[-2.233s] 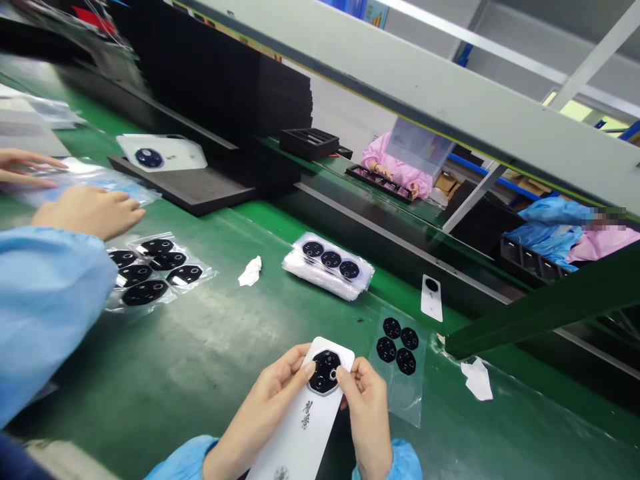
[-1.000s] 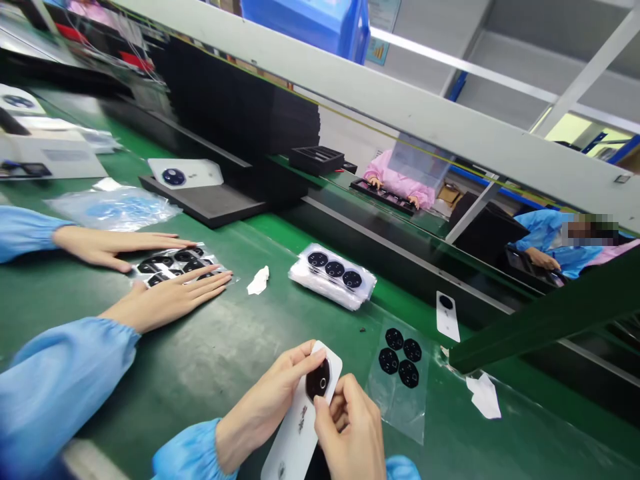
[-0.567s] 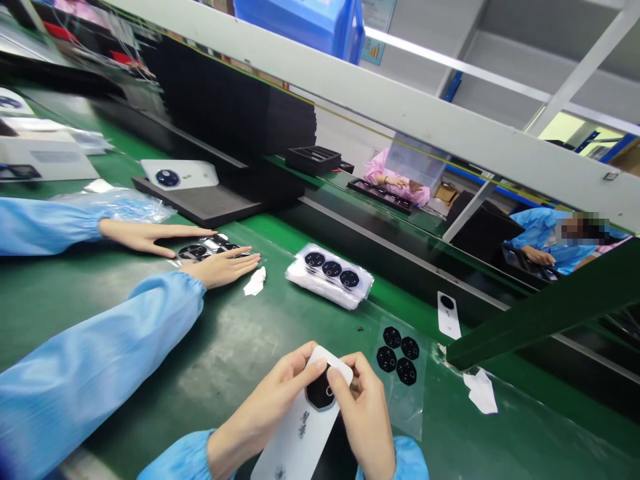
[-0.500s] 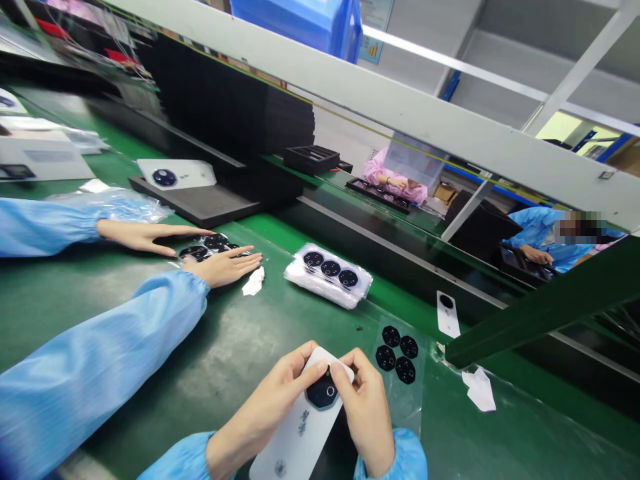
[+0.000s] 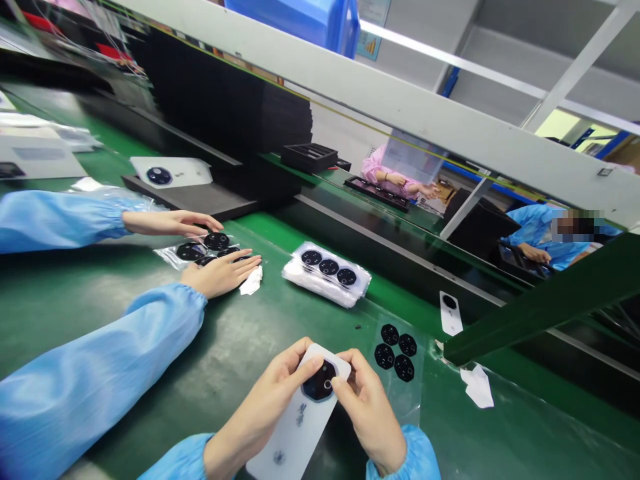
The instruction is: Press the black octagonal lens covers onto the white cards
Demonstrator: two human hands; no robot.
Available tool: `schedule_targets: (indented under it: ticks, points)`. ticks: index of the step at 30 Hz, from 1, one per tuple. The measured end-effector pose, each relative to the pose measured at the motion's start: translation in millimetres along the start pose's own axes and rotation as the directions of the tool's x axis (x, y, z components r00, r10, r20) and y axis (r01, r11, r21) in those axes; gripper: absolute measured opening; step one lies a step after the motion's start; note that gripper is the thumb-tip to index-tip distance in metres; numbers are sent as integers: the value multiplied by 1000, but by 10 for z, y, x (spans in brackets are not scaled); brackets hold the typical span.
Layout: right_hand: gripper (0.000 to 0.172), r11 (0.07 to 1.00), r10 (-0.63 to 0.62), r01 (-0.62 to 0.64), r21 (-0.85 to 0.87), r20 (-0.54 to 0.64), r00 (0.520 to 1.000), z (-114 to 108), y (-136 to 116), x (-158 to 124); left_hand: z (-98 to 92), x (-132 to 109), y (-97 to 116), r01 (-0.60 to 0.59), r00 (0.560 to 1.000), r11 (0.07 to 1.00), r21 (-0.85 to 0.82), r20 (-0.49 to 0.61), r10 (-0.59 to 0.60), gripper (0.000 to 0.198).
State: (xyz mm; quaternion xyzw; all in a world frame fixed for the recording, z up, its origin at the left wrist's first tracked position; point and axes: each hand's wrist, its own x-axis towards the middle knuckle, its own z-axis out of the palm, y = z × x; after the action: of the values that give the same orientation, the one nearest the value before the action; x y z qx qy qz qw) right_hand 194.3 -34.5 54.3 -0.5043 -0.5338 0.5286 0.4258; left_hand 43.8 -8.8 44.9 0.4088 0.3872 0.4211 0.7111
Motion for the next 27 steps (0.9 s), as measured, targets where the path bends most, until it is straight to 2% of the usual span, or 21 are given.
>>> schedule_targets:
  ticks: [6,9,13,16,21,27]
  points:
    - [26,1000,-4,2,-17,-101,995,33,58,24,33,-11,-9,-28,998,1000,12,-50,28,33]
    - [29,1000,-1,1,2,-149,989,37,70,36,7,0,7,-23,999,999,33,-37,24,34]
    - [32,998,48,-40,48,-188,981,17,52,71,-88,11,68,6,991,999,46,132,-12,26]
    - [35,994,87,-70,81,-238,967,7,60,105,-144,7,92,45,971,998,37,235,-52,31]
    - [38,985,121,-78,155,-297,947,69,120,74,-147,10,42,94,976,995,-27,199,-87,34]
    - [39,947,159,-90,309,-206,966,207,182,-45,-135,29,7,71,984,996,-50,165,-62,30]
